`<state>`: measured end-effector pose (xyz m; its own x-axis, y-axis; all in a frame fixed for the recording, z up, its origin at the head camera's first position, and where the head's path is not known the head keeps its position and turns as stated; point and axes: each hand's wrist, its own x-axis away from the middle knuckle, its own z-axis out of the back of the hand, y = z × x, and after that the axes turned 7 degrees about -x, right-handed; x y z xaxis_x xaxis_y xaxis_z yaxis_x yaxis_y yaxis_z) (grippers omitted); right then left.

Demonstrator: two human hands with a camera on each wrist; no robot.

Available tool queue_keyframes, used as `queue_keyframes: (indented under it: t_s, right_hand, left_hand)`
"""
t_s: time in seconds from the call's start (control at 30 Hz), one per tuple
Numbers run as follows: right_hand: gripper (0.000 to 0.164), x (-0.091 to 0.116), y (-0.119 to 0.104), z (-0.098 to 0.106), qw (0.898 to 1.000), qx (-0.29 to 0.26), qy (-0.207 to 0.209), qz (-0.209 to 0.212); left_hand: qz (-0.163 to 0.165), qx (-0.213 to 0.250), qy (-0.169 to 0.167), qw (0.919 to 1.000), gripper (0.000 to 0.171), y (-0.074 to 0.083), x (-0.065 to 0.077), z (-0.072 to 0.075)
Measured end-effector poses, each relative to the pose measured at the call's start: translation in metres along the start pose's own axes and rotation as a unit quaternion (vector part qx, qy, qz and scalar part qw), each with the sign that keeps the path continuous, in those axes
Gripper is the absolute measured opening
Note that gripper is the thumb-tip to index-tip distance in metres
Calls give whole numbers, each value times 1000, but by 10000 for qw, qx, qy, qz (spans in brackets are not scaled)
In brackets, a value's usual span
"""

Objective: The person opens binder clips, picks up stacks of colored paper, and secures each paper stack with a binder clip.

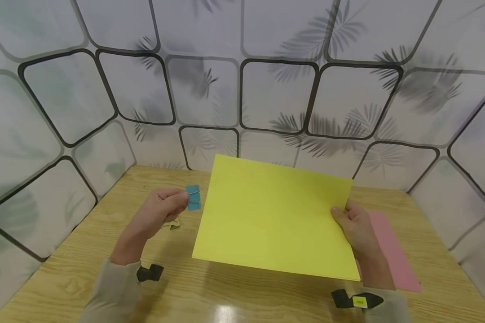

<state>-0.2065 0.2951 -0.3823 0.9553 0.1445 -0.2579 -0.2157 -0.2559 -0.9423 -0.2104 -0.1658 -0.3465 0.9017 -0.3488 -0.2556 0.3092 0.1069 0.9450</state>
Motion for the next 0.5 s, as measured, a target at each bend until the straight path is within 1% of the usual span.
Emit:
queue_keyframes:
  t_s: [0.23, 0.37, 0.5]
  right_hand:
    - [28, -1, 0, -1, 10000, 42, 17, -11]
    - [28, 0, -1, -1, 10000, 52, -14, -41]
    - [27, 0, -1, 0, 9999, 71, -37, -66]
  left_hand:
    - [187, -48, -212, 9996, 43, 0, 1, 0]
    - [347, -99, -290, 9989, 43, 0, 1, 1]
    - [420, -176, -376, 9983, 42, 1, 1, 1]
